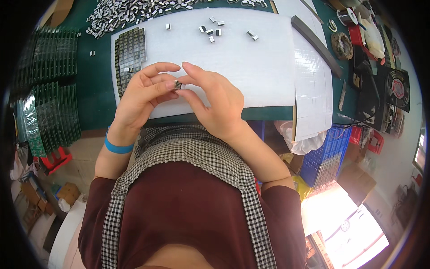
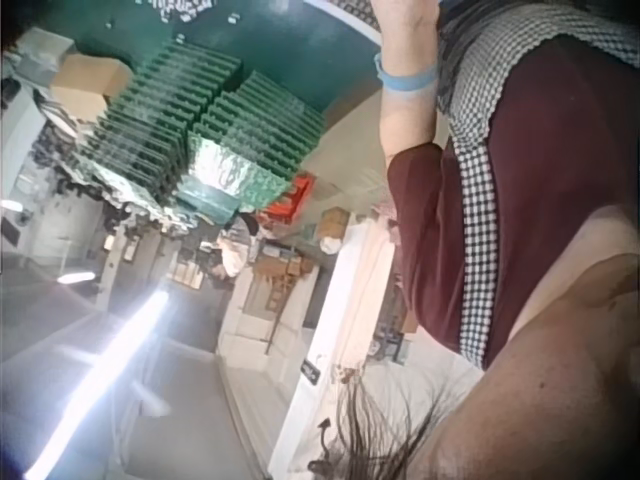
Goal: The person repeatedly picks up small rectangular electronic components and places them onto a white foam sheet. They handle the components one at a time, arranging them in rows on the sheet throughout the clip.
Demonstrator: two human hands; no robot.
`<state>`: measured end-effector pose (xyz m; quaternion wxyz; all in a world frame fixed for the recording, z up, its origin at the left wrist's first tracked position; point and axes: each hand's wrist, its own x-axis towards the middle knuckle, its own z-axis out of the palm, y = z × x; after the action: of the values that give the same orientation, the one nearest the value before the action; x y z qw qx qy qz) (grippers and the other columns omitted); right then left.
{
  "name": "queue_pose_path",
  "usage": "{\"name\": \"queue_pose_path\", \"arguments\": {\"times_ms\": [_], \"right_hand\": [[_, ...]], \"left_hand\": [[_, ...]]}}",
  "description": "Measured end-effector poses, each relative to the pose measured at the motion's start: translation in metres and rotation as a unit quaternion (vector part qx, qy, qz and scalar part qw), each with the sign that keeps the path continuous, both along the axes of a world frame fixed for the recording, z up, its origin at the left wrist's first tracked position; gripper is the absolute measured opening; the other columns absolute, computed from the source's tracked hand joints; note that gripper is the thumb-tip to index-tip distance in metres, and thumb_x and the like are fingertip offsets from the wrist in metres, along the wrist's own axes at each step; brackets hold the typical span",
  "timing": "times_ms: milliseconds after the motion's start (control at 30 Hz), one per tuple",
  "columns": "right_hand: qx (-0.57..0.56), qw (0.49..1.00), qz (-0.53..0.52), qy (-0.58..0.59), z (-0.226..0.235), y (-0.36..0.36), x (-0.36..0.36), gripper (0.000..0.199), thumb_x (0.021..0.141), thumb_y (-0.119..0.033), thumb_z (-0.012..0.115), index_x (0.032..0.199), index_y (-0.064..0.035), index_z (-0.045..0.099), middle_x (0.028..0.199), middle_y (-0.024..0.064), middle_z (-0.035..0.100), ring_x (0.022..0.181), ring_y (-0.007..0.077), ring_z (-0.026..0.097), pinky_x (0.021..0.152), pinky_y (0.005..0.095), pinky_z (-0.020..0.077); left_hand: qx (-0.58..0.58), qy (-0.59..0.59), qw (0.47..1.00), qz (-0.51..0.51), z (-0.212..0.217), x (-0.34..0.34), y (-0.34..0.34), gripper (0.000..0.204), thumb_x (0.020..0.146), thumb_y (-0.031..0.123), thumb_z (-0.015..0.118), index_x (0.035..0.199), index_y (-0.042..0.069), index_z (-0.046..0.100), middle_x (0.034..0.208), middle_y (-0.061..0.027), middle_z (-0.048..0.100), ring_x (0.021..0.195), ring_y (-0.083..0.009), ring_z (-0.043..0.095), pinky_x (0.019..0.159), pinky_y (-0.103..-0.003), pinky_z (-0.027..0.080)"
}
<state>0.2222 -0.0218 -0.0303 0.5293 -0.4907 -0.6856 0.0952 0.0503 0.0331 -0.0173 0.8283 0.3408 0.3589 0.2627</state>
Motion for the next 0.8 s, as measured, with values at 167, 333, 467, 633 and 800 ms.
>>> {"name": "queue_pose_path", "arguments": {"times_ms": [167,333,467,633,800], "right_hand": [[-0.011,0.999,0.004,0.04,-0.001,-0.005,0.001,0.052,0.068,0.003,0.073,0.117,-0.0024,0.056,0.085,0.0069,0.069,0.076,0.0203,0.066,0.065,0.0278,0.0523],[-0.049,0.997,0.042,0.032,-0.004,-0.008,0.005,0.059,0.07,0.006,0.073,0.124,0.0017,0.048,0.09,0.0105,0.069,0.083,0.0181,0.067,0.078,0.0287,0.0516],[-0.037,0.998,0.019,-0.04,0.006,-0.01,0.004,0.05,0.068,0.006,0.074,0.115,0.0002,0.057,0.09,0.0104,0.069,0.081,0.0199,0.067,0.078,0.0279,0.0518],[-0.026,0.998,0.038,-0.05,0.006,-0.012,0.006,0.041,0.069,-0.003,0.073,0.107,-0.0059,0.06,0.089,0.0077,0.066,0.079,0.024,0.064,0.065,0.0299,0.052],[-0.099,0.992,-0.038,0.066,0.009,-0.038,0.025,0.029,0.074,-0.004,0.07,0.101,-0.0072,0.062,0.084,0.0073,0.063,0.072,0.02,0.06,0.062,0.028,0.0485]], "left_hand": [[-0.029,-0.03,0.999,-0.002,-0.001,0.006,-0.006,0.034,0.086,0.008,0.063,0.117,0.0,0.053,0.092,-0.006,0.067,0.085,-0.0115,0.064,0.079,-0.026,0.053],[-0.041,-0.057,0.997,-0.008,-0.004,0.008,-0.009,0.036,0.085,0.008,0.063,0.119,0.0,0.053,0.098,-0.0084,0.067,0.091,-0.0142,0.064,0.083,-0.028,0.052],[-0.008,-0.042,0.999,-0.007,-0.008,0.007,-0.01,0.036,0.084,0.006,0.063,0.118,0.0,0.054,0.101,-0.0094,0.066,0.093,-0.0151,0.063,0.083,-0.029,0.052],[0.125,0.039,0.991,-0.021,0.003,0.014,-0.009,0.029,0.082,0.001,0.062,0.111,-0.001,0.059,0.097,-0.0094,0.066,0.088,-0.0133,0.062,0.078,-0.026,0.051],[0.507,0.343,0.784,0.104,0.008,-0.004,0.048,0.028,0.083,-0.003,0.056,0.11,0.001,0.062,0.117,-0.0133,0.057,0.101,-0.0193,0.058,0.083,-0.029,0.049]]}}
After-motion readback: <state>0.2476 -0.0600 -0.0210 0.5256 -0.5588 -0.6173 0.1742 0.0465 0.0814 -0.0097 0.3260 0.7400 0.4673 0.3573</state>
